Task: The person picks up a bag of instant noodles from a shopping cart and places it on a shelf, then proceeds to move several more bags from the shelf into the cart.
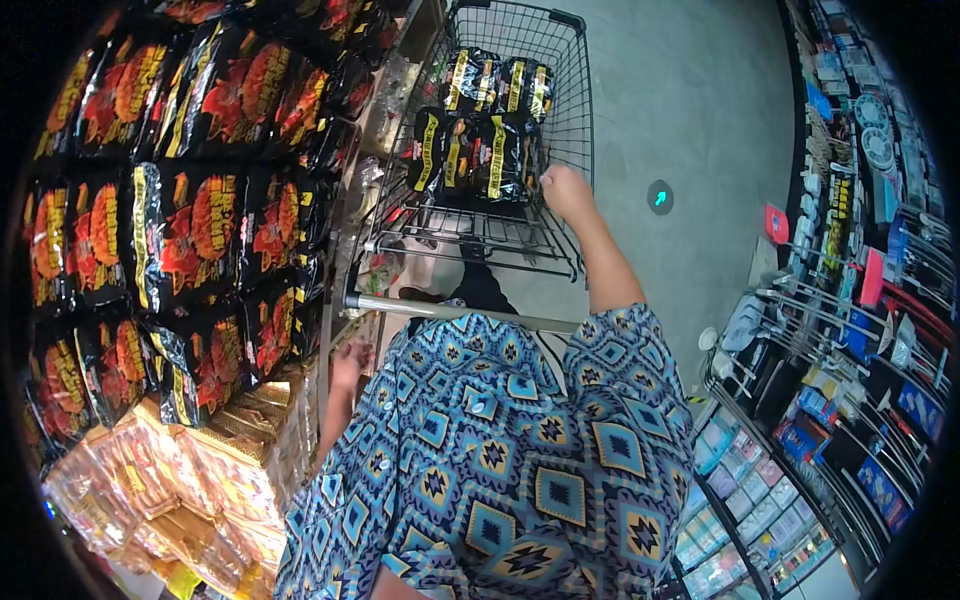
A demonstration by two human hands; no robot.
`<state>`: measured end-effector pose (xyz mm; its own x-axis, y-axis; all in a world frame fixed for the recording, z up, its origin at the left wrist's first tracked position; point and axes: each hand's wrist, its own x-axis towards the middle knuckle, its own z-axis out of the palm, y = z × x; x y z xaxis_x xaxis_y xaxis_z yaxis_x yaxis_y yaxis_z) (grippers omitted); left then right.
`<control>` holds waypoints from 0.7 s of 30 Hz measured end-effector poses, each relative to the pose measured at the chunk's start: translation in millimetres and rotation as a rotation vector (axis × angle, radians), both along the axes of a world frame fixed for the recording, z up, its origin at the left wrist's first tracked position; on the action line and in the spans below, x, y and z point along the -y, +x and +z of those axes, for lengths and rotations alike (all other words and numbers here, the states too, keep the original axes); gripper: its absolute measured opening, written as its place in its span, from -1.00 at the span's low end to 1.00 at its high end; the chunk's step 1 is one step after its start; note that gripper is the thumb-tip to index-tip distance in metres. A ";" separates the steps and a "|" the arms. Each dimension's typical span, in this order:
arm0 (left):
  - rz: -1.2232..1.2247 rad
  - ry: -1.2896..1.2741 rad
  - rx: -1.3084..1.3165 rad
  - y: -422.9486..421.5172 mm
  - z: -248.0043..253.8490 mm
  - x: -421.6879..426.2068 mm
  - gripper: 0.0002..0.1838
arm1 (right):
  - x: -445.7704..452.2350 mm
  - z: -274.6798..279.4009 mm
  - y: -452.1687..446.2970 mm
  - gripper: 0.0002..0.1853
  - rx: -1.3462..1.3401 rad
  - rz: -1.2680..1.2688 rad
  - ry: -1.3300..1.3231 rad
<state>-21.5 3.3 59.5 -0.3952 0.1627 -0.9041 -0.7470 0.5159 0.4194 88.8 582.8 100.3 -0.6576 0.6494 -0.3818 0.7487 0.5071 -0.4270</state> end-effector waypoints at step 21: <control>0.014 -0.082 0.028 14.9 19.4 6.4 -0.71 | 11.5 -75.4 -65.2 -0.63 -0.071 -0.388 0.000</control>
